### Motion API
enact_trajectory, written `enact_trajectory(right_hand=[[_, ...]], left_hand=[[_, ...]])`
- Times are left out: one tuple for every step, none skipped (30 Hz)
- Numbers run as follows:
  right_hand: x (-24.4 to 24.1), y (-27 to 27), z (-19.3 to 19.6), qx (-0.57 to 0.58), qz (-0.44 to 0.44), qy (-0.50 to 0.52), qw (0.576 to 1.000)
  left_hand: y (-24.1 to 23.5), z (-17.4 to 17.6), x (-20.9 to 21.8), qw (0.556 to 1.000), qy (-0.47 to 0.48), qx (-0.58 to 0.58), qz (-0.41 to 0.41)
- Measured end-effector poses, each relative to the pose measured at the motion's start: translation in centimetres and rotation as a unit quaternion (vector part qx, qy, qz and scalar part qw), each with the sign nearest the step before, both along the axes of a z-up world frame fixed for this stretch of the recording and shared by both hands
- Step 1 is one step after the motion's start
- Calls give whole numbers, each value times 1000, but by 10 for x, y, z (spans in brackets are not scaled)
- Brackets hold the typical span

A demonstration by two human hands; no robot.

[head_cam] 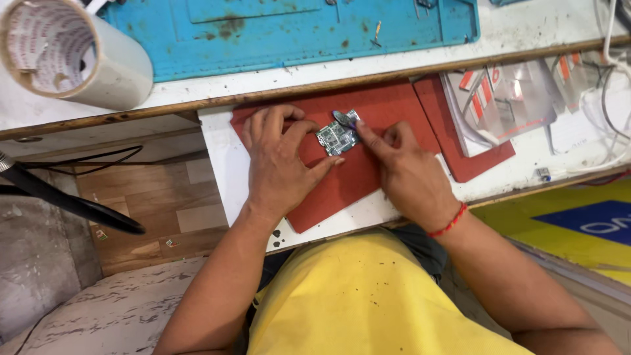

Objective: The person uses a hot air gun to heat a small green circuit board placed on a red mat. They then use a small purple tool to scrape or clean the surface of the board. The workspace is cluttered with various electronic components and tools.

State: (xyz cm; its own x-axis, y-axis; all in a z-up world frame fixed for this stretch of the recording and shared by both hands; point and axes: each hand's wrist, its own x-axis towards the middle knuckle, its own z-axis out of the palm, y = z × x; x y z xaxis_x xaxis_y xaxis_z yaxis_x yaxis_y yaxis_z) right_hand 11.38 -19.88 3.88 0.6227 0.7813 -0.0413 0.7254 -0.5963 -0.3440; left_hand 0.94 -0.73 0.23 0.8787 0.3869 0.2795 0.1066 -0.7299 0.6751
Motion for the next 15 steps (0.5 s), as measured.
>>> enact_trajectory(right_hand=[[-2,1,1,-7,24,14,1000],[-7,1,4,-14,47,29,998],[-12,0,5,-23,66,45,997],[-7,3,3,-17,33,27,999],[2,3,1,-18,0,11,1000],[6,2,0,-19,-33,-6,999],[0,0,-1,-19,-6,18,1000],[-9,-4,0,-19,21,42,999],[-12,-5,0,-17,44,62,997],[-7,-2,-2,6,21,40,999],[1,-3,-4,23,-2,19,1000],[5,-5,-5,40,-24,-3,999],[0,-10,-4,33,-4,25,999],[-10,-16,-1,27,15,52,998],[-13,-17,1,26,34,74,996]], left_hand=[[-1,1,1,1000,0,2,5],[0,3,1,1000,-1,3,9],[1,4,1,1000,1,0,8],[3,4,2,1000,3,-3,7],[0,3,1,1000,7,-13,6],[-3,1,1,1000,5,-14,2],[-1,1,0,1000,4,-10,0],[0,2,0,1000,2,-5,-1],[2,4,1,1000,5,-1,1],[3,5,2,1000,9,3,2],[0,4,2,1000,14,2,5],[-1,3,2,1000,9,-1,-2],[0,2,1,1000,6,0,-5],[1,2,-1,1000,3,0,-7],[3,4,0,1000,1,12,-9]])
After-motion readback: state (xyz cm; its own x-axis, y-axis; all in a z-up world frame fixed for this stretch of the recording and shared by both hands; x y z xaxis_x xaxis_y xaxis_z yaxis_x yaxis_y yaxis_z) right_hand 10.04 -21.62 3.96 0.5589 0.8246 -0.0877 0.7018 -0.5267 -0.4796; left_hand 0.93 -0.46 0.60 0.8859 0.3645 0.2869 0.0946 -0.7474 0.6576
